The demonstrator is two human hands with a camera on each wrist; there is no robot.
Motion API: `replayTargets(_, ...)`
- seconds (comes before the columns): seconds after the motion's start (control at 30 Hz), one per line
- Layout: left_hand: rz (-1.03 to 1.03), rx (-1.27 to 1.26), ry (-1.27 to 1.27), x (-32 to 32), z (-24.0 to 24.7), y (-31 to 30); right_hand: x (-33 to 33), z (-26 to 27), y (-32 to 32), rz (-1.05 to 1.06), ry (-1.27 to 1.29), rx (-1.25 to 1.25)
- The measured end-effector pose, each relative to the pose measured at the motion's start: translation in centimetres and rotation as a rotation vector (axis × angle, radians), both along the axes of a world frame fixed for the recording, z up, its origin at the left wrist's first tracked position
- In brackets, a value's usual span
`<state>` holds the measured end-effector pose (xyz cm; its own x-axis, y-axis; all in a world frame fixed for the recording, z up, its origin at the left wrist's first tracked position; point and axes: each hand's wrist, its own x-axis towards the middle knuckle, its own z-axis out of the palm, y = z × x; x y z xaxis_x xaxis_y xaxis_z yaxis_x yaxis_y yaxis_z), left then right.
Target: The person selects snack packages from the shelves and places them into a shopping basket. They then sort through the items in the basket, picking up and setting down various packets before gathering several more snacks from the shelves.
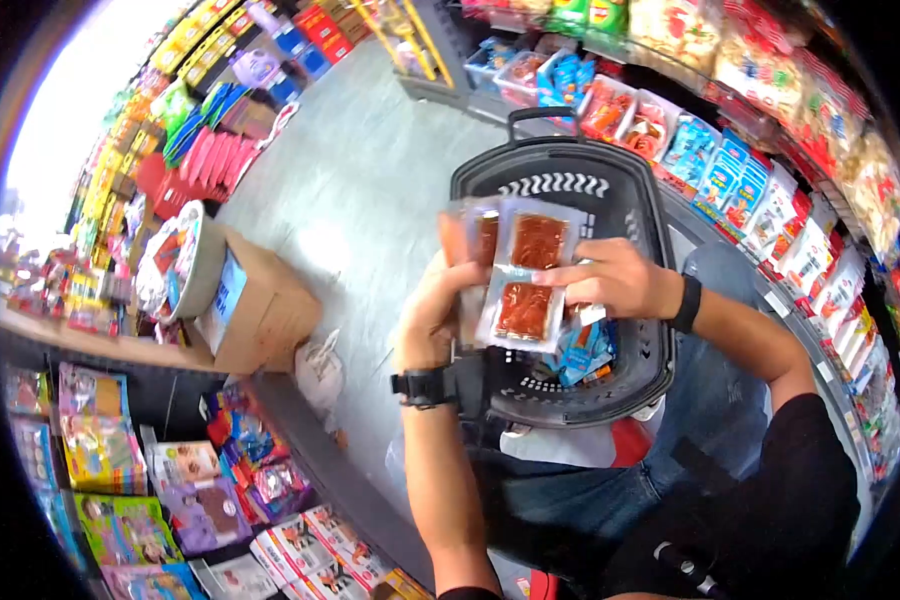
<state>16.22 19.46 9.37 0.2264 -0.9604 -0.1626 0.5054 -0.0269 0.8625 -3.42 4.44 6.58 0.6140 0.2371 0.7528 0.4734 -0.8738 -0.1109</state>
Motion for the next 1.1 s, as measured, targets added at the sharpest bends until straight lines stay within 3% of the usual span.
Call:
replayTargets(0.07,0.015,-0.083,0.051,-1.2,0.0,1.0,0.3,0.1,-0.4,-0.028,0.047,-0.048)
replayTargets(0.1,-0.02,-0.182,-0.1,-1.9,0.9,0.6,-0.5,0.8,-0.5,-0.117,0.158,-0.106)
replayTargets(0.13,0.057,-0.234,0.037,-2.2,0.1,1.3,-0.5,0.4,-0.8,-0.105,0.206,-0.081)
replayTargets(0.17,0.044,-0.183,0.086,-2.0,-0.6,1.1,-0.6,2.1,0.0,-0.098,0.234,-0.061)
replayTargets(0.23,0.024,-0.079,0.188,-1.4,-2.0,0.5,-1.4,-0.1,-1.4,-0.091,0.207,-0.035)
replayTargets(0.27,0.066,-0.075,0.241,-2.0,-1.0,0.8,-1.8,-1.5,-2.6,-0.069,0.227,0.06)
replayTargets(0.33,0.063,-0.123,0.266,-2.3,-0.8,1.1,-1.5,-2.8,-3.4,-0.096,0.214,0.022)
replayTargets(0.4,0.12,-0.032,0.196,-2.4,-0.5,1.0,-0.2,1.0,-0.4,-0.054,0.361,0.066)
replayTargets(0.47,0.23,-0.02,-0.064,-2.8,-2.2,0.2,0.9,1.9,1.6,-0.14,0.523,0.05)
replayTargets(0.5,0.244,0.104,-0.252,-3.0,-3.3,0.0,1.4,1.8,2.6,-0.192,0.438,-0.046)
replayTargets(0.6,0.257,0.438,-0.594,-4.7,-5.2,-0.3,1.1,-3.1,-0.3,-0.161,0.709,-0.189)
replayTargets(0.73,0.125,0.491,-0.716,-5.5,-7.8,-1.4,0.6,-4.2,-0.3,-0.099,0.781,-0.275)
replayTargets(0.83,0.128,0.461,-0.625,-6.2,-7.9,-1.5,0.1,-4.4,-0.5,-0.123,0.792,-0.374)
replayTargets(0.9,0.068,0.371,-0.437,-6.5,-7.0,-1.7,-0.4,-5.6,-1.3,-0.184,0.795,-0.445)
replayTargets(1.0,0.108,0.221,-0.34,-6.6,-7.3,-1.5,-0.4,-8.2,-1.3,-0.213,0.592,-0.118)
replayTargets(1.1,0.082,0.076,-0.388,-6.1,-4.3,0.1,0.3,-4.3,-0.1,-0.172,0.363,-0.263)
